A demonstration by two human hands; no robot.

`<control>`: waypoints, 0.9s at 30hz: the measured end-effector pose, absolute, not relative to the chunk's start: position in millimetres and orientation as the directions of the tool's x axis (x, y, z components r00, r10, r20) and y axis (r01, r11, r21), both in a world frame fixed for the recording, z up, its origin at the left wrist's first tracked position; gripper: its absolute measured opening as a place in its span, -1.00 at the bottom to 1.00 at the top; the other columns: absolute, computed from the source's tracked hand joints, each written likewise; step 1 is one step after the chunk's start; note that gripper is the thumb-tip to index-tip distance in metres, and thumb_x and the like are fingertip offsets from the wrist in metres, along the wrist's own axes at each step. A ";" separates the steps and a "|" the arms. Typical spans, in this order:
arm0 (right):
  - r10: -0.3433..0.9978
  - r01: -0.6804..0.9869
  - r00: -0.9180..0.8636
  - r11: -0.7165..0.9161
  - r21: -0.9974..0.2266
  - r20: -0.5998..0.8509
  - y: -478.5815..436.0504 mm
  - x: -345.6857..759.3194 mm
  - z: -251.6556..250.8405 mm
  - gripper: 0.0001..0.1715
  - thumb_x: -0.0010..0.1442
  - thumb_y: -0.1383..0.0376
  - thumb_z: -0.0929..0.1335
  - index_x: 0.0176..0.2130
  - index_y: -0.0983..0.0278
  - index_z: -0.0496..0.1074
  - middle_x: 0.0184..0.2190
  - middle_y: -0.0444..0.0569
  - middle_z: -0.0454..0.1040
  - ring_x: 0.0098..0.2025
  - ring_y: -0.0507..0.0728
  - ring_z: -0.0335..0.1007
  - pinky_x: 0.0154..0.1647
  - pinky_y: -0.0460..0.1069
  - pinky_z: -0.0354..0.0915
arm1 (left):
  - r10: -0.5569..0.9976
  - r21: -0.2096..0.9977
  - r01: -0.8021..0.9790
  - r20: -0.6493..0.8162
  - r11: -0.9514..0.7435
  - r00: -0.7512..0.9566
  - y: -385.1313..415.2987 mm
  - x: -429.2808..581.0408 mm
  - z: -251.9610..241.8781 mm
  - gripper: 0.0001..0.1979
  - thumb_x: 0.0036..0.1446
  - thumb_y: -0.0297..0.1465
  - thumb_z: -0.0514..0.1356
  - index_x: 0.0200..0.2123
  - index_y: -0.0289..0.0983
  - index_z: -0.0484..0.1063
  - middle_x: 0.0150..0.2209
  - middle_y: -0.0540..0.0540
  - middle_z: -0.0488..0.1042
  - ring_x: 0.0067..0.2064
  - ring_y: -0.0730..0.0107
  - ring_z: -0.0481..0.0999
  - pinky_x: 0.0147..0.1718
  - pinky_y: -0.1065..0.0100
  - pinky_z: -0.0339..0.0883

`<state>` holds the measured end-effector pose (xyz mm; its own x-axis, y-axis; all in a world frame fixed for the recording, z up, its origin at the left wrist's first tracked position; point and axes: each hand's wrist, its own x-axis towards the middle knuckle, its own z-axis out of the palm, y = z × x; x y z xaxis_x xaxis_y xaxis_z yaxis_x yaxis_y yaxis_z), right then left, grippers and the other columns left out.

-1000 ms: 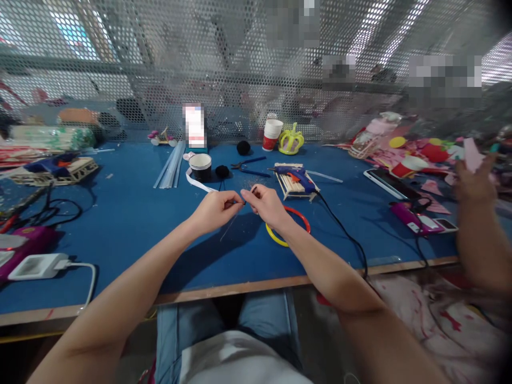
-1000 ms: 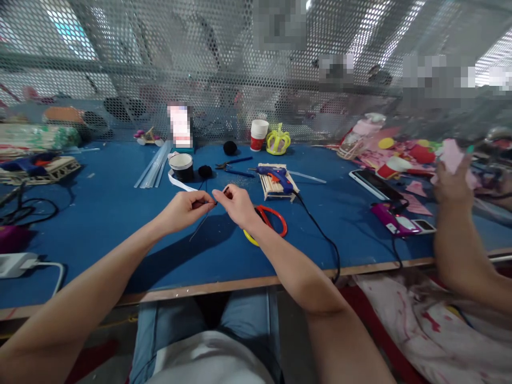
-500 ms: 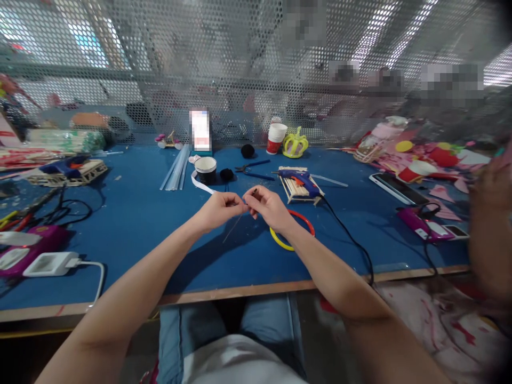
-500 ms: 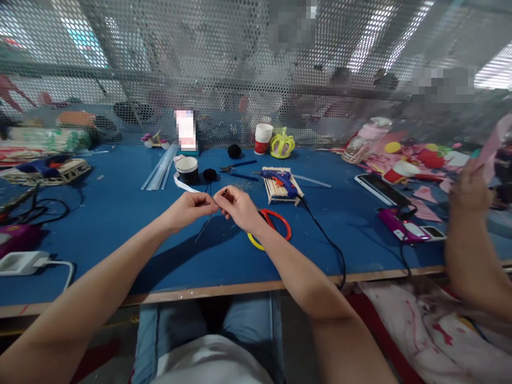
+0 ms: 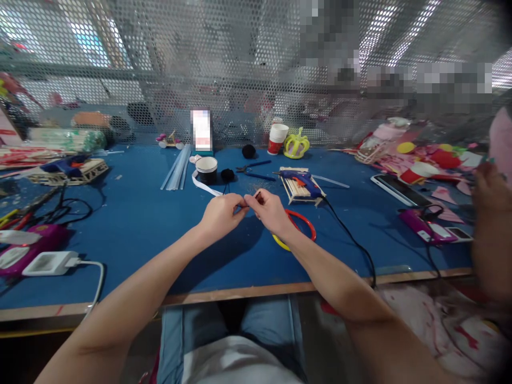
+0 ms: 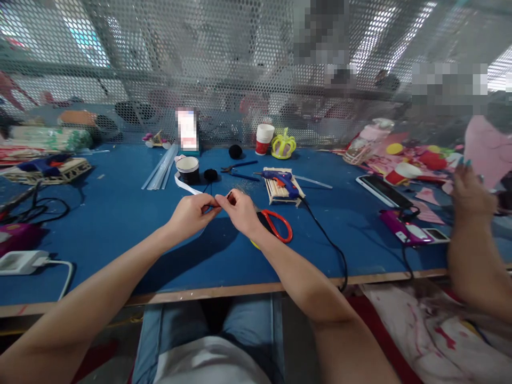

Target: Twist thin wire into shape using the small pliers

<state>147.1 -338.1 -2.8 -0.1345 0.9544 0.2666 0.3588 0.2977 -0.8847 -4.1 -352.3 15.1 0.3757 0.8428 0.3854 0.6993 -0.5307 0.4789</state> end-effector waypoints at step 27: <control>0.921 0.405 -0.243 0.381 -0.831 0.304 -338.1 151.1 3.3 -0.55 0.08 -0.02 0.28 -0.55 0.27 0.21 -0.69 -0.20 0.19 -0.60 -0.04 0.09 -0.58 -0.12 0.04 | 0.865 0.541 0.678 0.248 -0.498 0.437 -350.9 -13.5 27.1 -0.80 0.05 -0.38 0.06 -0.47 -0.34 0.43 -0.58 -0.03 0.39 -0.55 0.52 0.23 -0.54 0.47 0.01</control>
<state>151.1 -338.1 3.3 -0.2434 0.9211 0.3038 0.4048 0.3811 -0.8312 -13.5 -350.9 27.1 0.4370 0.8645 0.2483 0.6780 -0.4980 0.5406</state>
